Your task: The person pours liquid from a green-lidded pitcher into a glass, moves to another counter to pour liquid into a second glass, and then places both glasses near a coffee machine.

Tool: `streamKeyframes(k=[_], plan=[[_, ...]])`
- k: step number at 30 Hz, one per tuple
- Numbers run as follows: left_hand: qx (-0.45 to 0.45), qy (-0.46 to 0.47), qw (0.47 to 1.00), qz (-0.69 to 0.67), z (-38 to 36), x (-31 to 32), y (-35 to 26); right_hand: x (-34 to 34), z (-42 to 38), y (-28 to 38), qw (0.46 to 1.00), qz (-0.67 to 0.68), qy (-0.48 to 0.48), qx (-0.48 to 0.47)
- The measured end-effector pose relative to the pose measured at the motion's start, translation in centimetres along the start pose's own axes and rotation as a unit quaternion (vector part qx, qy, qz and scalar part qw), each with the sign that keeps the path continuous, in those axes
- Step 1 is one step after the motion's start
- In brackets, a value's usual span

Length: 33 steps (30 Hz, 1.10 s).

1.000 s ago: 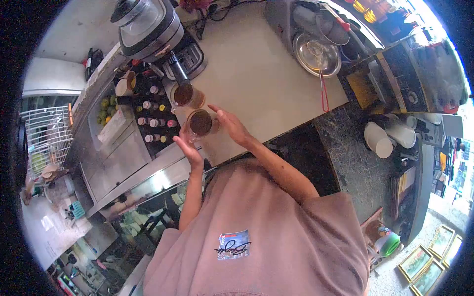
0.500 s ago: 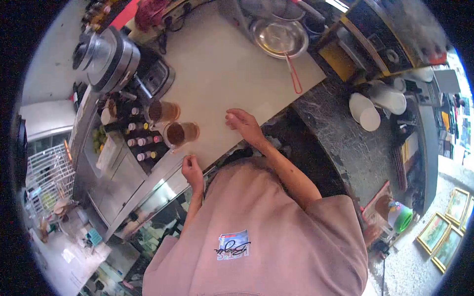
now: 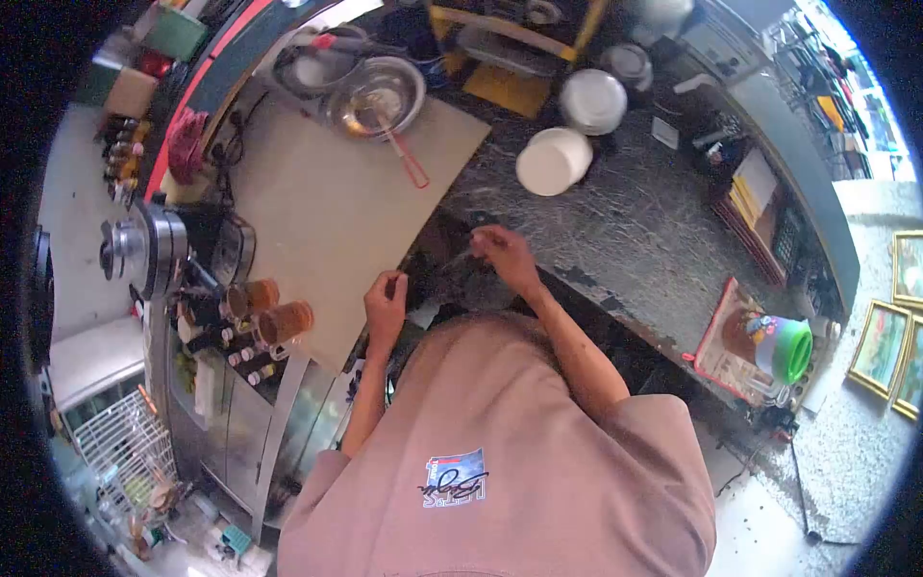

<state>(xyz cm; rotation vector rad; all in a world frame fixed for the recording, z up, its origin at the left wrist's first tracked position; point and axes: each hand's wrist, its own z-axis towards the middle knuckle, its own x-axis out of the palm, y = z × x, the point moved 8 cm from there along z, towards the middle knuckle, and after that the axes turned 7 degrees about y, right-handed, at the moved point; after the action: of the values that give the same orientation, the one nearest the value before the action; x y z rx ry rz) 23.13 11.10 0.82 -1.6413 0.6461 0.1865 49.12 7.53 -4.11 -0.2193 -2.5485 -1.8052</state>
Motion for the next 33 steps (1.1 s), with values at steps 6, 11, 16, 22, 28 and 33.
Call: streamKeyframes(k=[6,11,16,22,28,33], plan=[[0.127,0.103,0.985,0.054,2.6,9.8,-8.4,-10.6,-5.8,0.7,0.996,0.015,-0.074,0.040],[0.177,0.231,0.953,0.087,2.2,19.7,-13.7,-20.8,-14.7,-0.2,0.977,0.058,-0.205,0.008],[0.222,0.357,0.899,0.119,0.5,30.3,-16.7,-29.7,-29.8,-5.6,0.918,0.085,-0.388,0.010],[0.269,0.464,0.835,0.118,-3.6,39.3,-20.8,-35.0,-52.2,-9.7,0.616,-0.036,-0.787,-0.024],[0.360,0.485,0.776,0.182,-7.3,41.4,-22.3,-47.5,-65.5,-7.5,0.457,-0.272,-0.844,0.074],[0.364,0.461,0.797,0.138,-7.4,38.4,-21.7,-59.8,-66.8,-7.8,0.605,-0.244,-0.752,0.096]])
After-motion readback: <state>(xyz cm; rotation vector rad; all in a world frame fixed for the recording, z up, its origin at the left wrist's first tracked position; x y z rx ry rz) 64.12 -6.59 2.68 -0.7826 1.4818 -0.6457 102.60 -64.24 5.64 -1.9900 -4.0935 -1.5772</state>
